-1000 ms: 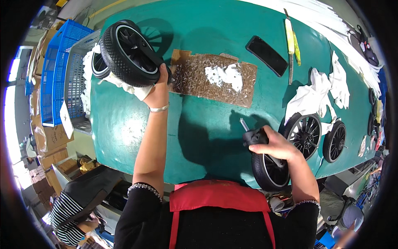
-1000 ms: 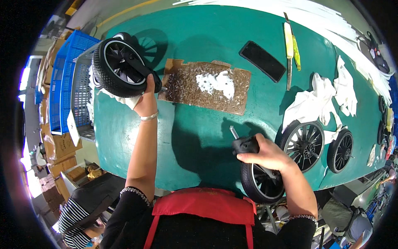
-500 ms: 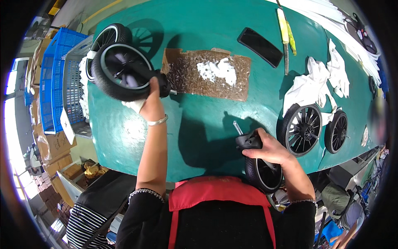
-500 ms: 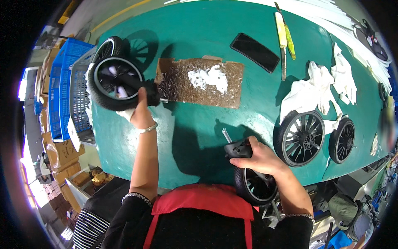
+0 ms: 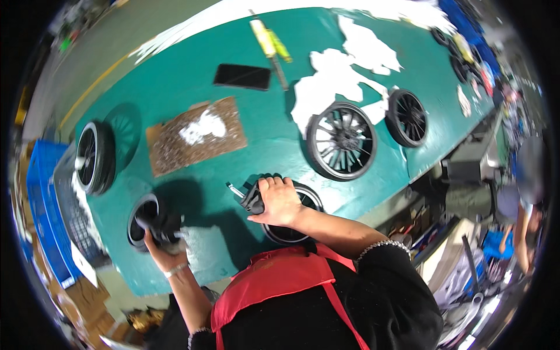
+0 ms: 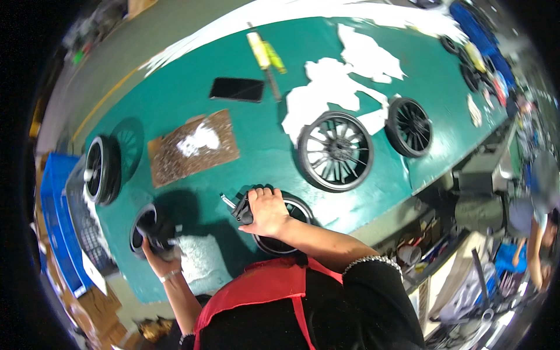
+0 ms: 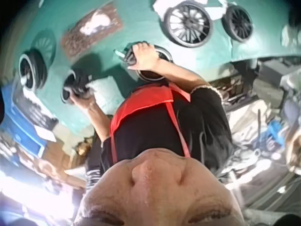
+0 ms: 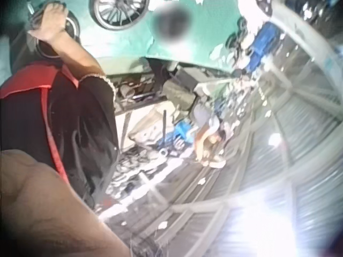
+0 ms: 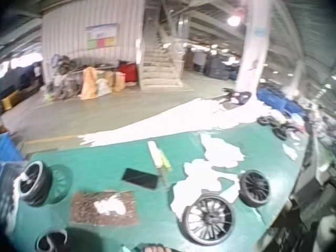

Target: The person assembles small wheels by attaching white foam plugs to the wheel hubs and then affixing the wheels to axle mounts. The person handles multiple wheels and axle mounts, placing them on a green workbench and occasionally moving them to a nearby metal table.

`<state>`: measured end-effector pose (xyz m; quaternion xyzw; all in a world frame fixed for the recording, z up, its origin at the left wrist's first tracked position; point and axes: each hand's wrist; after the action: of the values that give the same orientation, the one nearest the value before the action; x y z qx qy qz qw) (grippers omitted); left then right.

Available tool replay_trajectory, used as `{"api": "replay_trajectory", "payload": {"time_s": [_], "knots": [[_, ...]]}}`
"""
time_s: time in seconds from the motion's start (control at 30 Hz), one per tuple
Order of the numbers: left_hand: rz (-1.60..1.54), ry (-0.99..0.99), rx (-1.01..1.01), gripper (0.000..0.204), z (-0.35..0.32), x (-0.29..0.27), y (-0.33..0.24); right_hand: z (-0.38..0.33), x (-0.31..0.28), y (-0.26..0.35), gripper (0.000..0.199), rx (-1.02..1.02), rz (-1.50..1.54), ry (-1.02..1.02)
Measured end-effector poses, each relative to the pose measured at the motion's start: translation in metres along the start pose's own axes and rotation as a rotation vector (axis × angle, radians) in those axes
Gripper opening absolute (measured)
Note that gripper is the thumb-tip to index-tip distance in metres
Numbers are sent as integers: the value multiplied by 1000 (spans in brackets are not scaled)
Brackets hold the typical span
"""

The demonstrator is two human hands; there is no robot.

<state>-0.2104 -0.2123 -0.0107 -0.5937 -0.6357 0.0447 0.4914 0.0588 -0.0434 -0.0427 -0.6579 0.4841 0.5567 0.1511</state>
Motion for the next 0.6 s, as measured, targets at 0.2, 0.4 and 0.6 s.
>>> {"api": "replay_trajectory", "payload": {"time_s": [0.2,0.4,0.6], "knots": [[-18,-45,39,47,-22,-62,49,-36,-15,-48,74,53,240,-102],[-20,-167,-75,46,-56,-77,93,-70,-66,-144,33,-219,531,-476],[-88,-413,-86,65,-64,-76,132,-62,-115,-277,28,44,343,-800]]}}
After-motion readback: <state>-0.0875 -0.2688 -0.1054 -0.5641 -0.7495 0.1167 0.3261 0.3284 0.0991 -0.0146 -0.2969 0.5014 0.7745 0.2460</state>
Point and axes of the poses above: each hand's wrist, its own z-axis towards the middle knuckle, its own x-axis out of the palm, y = z × x, and after that the axes turned 5 degrees about x, right-handed
